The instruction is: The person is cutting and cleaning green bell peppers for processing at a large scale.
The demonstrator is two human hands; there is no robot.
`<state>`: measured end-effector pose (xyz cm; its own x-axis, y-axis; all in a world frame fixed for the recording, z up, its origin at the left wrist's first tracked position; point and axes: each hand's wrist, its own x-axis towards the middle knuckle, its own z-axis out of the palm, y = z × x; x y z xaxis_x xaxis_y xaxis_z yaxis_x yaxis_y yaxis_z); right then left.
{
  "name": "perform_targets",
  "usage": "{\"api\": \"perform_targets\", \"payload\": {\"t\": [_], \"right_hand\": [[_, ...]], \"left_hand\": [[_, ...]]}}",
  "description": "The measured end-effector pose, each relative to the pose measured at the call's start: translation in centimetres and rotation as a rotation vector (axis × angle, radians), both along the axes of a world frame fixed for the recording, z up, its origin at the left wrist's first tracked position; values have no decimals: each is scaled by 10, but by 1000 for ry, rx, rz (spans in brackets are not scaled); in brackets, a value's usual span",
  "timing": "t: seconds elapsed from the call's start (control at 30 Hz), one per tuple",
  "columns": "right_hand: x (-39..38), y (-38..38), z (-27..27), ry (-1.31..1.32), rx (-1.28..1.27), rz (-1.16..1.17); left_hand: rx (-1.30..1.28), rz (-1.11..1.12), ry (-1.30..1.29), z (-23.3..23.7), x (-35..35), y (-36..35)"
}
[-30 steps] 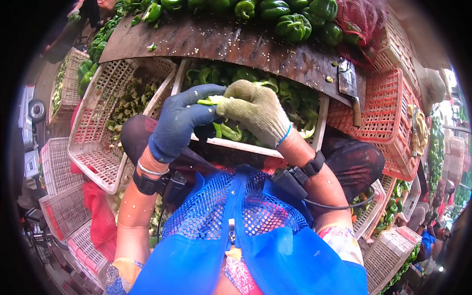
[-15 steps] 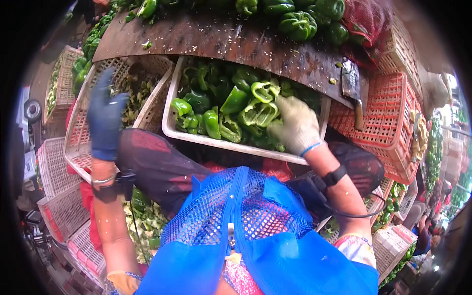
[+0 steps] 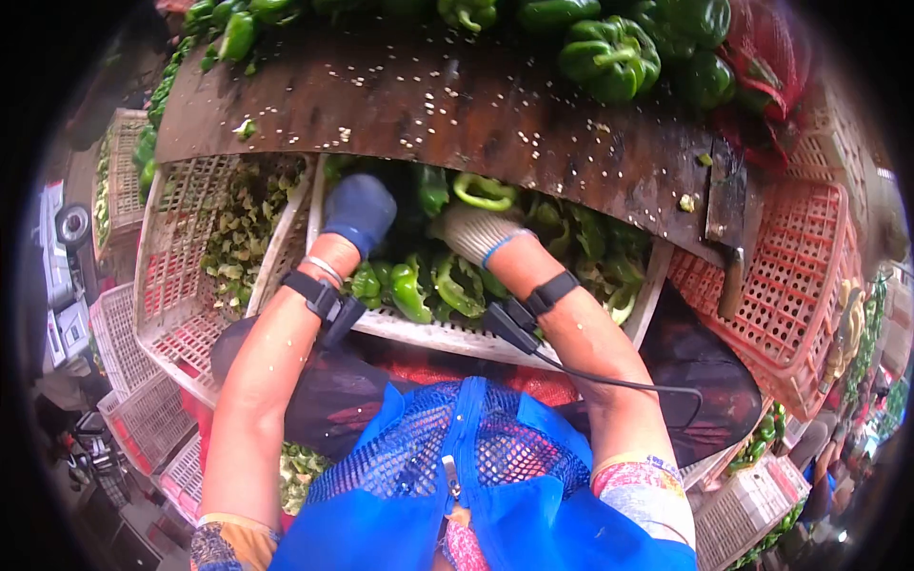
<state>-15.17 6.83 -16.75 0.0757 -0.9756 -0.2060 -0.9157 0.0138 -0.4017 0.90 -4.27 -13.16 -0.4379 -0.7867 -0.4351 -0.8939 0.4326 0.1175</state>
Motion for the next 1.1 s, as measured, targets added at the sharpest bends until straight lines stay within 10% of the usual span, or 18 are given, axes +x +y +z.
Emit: {"api": "perform_targets", "payload": {"t": [0.27,0.33,0.43,0.53,0.6,0.73,0.83,0.93,1.1], "right_hand": [[-4,0,62,21,274,-58],[-15,36,70,-39,223,-149],[-47,81,74,234,-93,-147],[-89,108,88,451,251,-312],[-106,127,75,462,-211,-271],[-123,94,48,269,324,-435],[-136,88,2,711,-24,-148],[-137,84,-2,622,-277,-316],[-131,93,36,324,389,-418]], "left_hand": [[-174,-256,51,-44,3,-22],[-180,135,201,-11,3,-9],[-309,154,417,4,8,-4],[-296,120,285,0,-2,5],[-269,-20,148,-23,-5,-3],[-174,-243,-29,-58,-23,-47],[-99,-193,-65,-52,-34,-55],[-36,-160,-59,-46,-38,-53],[73,-118,-63,-18,-34,-39]]}}
